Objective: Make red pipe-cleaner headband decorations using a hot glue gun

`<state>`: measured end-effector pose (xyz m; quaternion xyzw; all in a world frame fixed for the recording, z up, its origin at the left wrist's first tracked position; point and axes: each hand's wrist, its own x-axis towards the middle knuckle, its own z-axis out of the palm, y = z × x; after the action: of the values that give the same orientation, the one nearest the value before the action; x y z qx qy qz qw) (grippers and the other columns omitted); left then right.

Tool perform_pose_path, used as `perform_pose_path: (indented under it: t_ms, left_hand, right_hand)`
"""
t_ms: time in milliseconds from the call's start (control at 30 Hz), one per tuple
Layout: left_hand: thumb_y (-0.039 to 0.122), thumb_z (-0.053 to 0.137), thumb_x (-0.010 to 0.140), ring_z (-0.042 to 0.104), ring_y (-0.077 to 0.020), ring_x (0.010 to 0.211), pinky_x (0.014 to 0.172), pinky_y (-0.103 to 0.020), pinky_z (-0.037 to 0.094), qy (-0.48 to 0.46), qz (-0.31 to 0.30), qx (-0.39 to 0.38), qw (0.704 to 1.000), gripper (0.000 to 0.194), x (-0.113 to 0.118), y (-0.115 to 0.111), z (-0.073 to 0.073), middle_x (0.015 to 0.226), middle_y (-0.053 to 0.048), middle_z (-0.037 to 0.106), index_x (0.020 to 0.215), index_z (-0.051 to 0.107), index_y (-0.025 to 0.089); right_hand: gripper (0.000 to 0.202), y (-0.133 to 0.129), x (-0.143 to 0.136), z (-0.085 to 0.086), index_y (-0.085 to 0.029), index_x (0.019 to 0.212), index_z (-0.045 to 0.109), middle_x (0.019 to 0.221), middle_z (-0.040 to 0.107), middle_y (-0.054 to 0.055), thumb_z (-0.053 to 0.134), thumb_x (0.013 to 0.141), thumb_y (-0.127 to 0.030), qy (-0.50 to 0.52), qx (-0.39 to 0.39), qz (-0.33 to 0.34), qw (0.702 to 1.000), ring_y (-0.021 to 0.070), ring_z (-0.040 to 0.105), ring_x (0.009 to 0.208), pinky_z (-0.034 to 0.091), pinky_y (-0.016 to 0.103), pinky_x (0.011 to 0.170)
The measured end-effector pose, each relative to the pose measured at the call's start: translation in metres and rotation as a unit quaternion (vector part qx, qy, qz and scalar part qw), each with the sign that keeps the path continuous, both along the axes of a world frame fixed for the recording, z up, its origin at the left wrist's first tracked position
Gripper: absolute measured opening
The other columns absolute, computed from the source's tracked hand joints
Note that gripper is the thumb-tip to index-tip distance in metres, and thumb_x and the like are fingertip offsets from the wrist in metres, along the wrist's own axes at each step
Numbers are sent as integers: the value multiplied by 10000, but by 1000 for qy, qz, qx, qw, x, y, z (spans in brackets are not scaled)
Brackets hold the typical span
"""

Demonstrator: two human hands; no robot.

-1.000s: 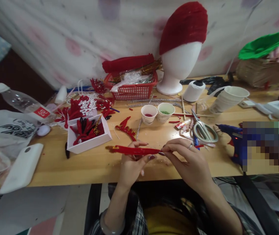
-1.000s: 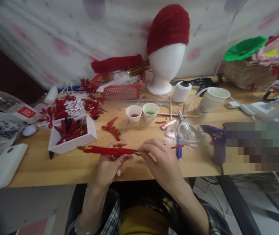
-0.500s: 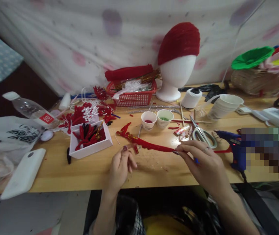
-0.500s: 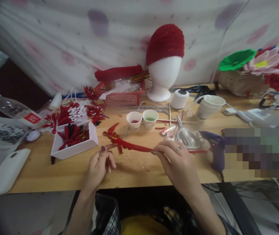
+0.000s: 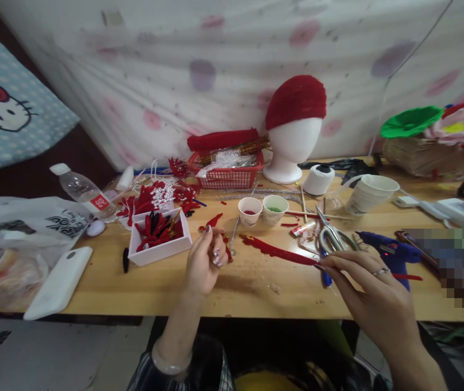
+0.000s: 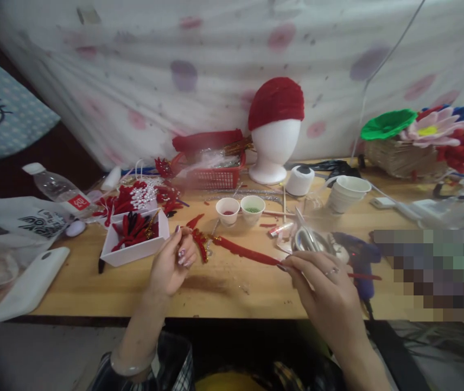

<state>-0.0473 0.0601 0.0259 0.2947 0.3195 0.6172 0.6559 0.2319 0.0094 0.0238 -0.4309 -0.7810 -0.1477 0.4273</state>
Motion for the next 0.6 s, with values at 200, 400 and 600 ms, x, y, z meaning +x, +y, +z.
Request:
perform_pose_path:
  t_ms: [200, 400, 600]
  left_hand:
    - [518, 460, 975, 128, -60, 355, 357, -169, 157, 127, -97, -16, 987, 439, -21, 20, 20, 416, 110, 232, 758, 596, 161]
    - [714, 274, 925, 123, -60, 380, 389, -192, 137, 299, -176, -4, 938, 659, -43, 36, 36, 490, 101, 239, 774, 584, 152]
    - [789, 195, 881, 653, -246, 956, 794, -367, 511, 543, -210, 133, 802, 822, -51, 33, 43, 1036, -137, 683, 1205, 610, 156]
  right_hand:
    - [104, -10, 13, 8, -206, 955, 653, 893, 705, 38, 643, 908, -114, 1, 33, -32, 999, 198, 676, 815, 507, 368, 831]
    - [88, -21, 31, 14, -210, 971, 669, 906, 714, 35, 659, 913, -144, -22, 74, -108, 991, 201, 681, 836, 515, 349, 835]
    - [87, -27, 33, 17, -226, 930, 681, 883, 734, 17, 685, 892, -148, -29, 96, -124, 987, 205, 706, 811, 532, 347, 813]
